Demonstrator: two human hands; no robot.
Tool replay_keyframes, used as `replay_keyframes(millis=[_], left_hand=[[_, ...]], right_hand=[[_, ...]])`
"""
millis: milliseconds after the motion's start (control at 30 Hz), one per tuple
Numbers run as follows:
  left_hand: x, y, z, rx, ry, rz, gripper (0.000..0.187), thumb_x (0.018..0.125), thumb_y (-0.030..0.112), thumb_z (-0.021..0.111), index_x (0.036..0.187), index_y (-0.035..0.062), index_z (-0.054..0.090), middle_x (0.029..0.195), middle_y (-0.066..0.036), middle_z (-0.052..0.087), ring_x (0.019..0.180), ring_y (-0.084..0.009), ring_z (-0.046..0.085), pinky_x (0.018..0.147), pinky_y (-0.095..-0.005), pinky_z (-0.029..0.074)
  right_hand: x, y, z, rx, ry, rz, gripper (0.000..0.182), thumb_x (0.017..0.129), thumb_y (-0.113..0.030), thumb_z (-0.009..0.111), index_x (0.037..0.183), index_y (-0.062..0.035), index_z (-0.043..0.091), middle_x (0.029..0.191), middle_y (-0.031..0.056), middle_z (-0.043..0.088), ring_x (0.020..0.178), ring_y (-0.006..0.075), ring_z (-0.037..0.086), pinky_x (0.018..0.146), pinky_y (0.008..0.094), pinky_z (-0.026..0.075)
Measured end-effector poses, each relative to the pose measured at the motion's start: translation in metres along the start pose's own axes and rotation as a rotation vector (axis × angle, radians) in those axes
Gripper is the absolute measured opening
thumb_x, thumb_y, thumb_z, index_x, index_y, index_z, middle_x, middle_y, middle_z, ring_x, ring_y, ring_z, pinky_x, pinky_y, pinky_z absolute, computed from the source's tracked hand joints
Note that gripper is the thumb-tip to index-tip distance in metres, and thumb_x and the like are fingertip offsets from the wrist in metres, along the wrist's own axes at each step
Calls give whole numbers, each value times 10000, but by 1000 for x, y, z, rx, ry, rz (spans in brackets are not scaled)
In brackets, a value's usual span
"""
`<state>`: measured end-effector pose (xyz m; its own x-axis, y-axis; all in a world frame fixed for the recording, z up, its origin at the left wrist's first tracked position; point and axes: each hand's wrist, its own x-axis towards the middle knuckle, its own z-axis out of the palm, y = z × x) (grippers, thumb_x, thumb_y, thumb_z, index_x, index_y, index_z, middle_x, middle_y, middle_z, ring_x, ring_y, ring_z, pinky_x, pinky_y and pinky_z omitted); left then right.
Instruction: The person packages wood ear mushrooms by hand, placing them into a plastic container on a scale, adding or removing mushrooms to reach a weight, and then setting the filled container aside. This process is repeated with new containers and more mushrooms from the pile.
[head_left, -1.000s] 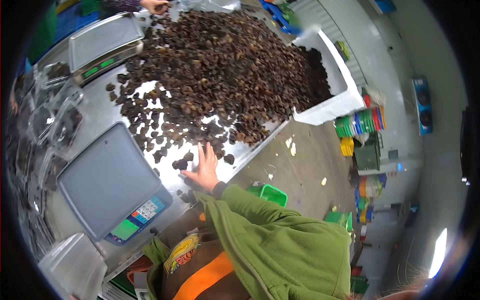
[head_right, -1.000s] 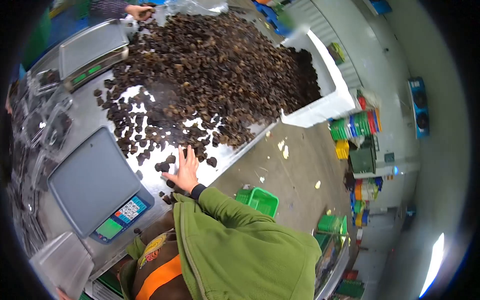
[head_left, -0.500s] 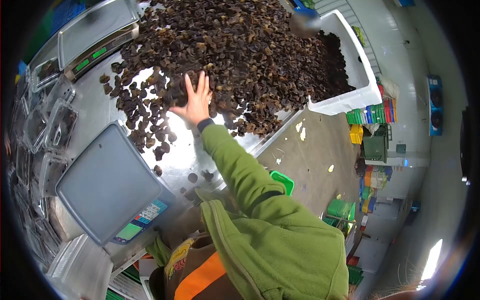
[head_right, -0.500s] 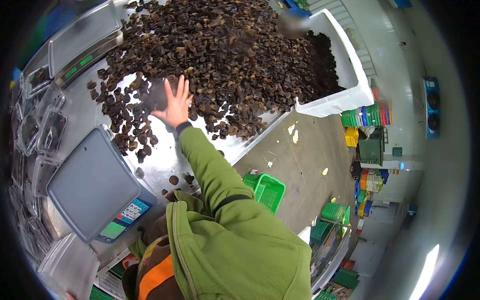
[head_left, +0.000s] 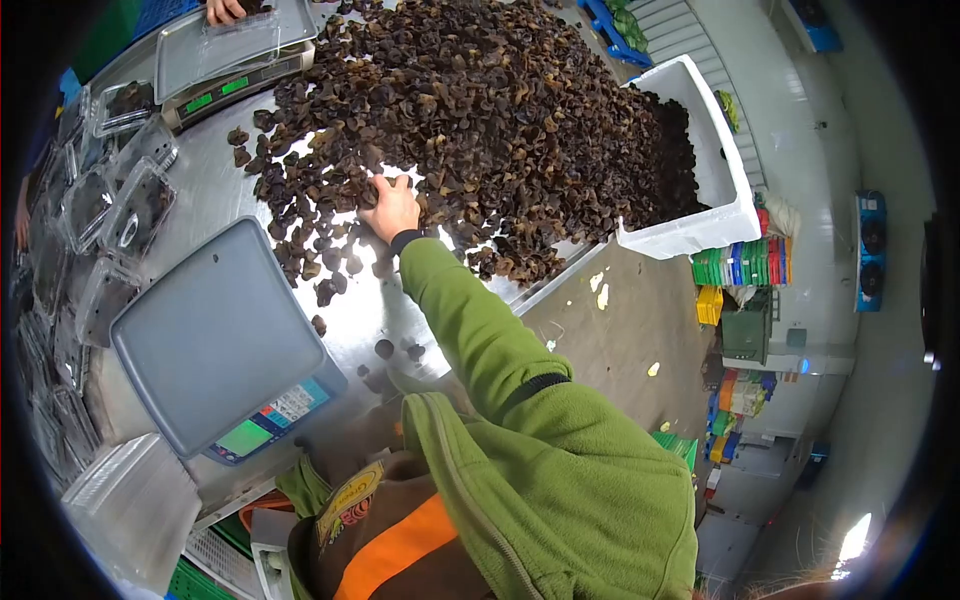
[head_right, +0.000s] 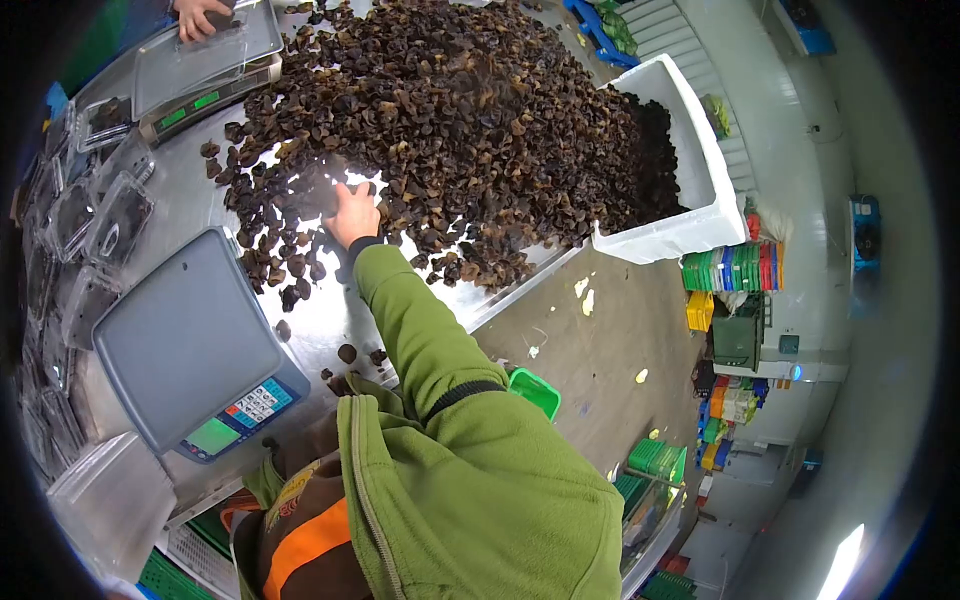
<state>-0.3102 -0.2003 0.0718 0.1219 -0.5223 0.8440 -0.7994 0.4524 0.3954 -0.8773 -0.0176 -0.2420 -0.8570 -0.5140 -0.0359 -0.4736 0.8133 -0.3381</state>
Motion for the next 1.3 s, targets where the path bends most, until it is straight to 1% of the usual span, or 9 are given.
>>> replay_keyframes(millis=[33, 67, 100, 133, 300, 367, 567, 867, 1300], left_hand=[[-30, 7, 13, -97, -106, 51, 298, 956, 219, 659, 843, -54, 702, 748, -141, 699, 665, -200, 623, 624, -339, 518], [-75, -41, 14, -409, -666, -565, 280, 1017, 135, 504, 1218, -23, 618, 1254, -193, 615, 1142, -334, 585, 1015, -385, 441], [-97, 17, 44, -282, -657, 202, 210, 940, -7, 569, 1133, -21, 650, 1181, -178, 642, 1035, -319, 624, 961, -386, 470], [-119, 52, 67, -384, -792, 344, 242, 853, -74, 636, 1086, -13, 666, 1106, -142, 661, 990, -284, 626, 942, -386, 468], [-215, 103, 140, -582, -1047, 357, 251, 780, 20, 719, 1027, 10, 680, 934, -132, 645, 880, -314, 600, 814, -400, 471], [-227, 87, 143, -544, -1410, 286, 507, 706, 150, 809, 1166, 21, 639, 1096, -155, 627, 1030, -342, 574, 915, -441, 449], [-201, 108, 138, -605, -968, 194, 1332, 472, 429, 927, 1523, 31, 211, 1532, -195, 294, 1409, -402, 281, 1160, -491, 263], [-219, 97, 167, -635, -946, 14, 1168, 567, 263, 907, 1509, 41, 254, 1480, -187, 400, 1363, -378, 387, 1136, -454, 329], [-199, 94, 161, -527, -850, -13, 1165, 537, 366, 930, 1482, 48, 327, 1431, -192, 404, 1368, -388, 336, 1130, -497, 300]], right_hand=[[-4, 2, -1, 63, -41, 50, 570, 658, -253, 825, 1185, -224, 609, 1147, 169, 486, 1059, 407, 571, 821, 479, 538], [-10, 3, 0, 71, -45, 57, 561, 656, -220, 817, 1178, -220, 612, 1165, 174, 501, 1047, 395, 597, 833, 466, 536], [-18, 8, 3, 154, -14, 53, 554, 654, -218, 816, 1170, -208, 616, 1175, 181, 512, 1030, 384, 608, 845, 460, 534], [-23, 15, 8, 238, 18, 46, 548, 651, -217, 815, 1163, -195, 620, 1185, 188, 522, 1012, 373, 619, 858, 455, 531], [-43, -11, -30, 1053, -207, 165, 390, 714, 14, 731, 1061, -109, 600, 961, 21, 605, 630, 125, 572, 452, 278, 492], [-59, -40, -56, 1063, -208, 2, 370, 718, 31, 710, 1047, -93, 596, 966, 15, 602, 772, 117, 596, 631, 270, 524], [-110, -153, -96, 871, -220, -725, 419, 624, -13, 764, 1014, -100, 639, 1058, 76, 603, 1041, 230, 589, 909, 334, 487], [-137, -213, -56, 486, -477, -1052, 653, 664, -168, 791, 1283, -131, 587, 1335, 192, 478, 1250, 391, 456, 1028, 441, 433], [-101, -230, -87, 1547, -1240, -152, 475, 990, -185, 571, 1402, -3, 419, 1487, 107, 358, 1314, 325, 447, 872, 535, 579]])
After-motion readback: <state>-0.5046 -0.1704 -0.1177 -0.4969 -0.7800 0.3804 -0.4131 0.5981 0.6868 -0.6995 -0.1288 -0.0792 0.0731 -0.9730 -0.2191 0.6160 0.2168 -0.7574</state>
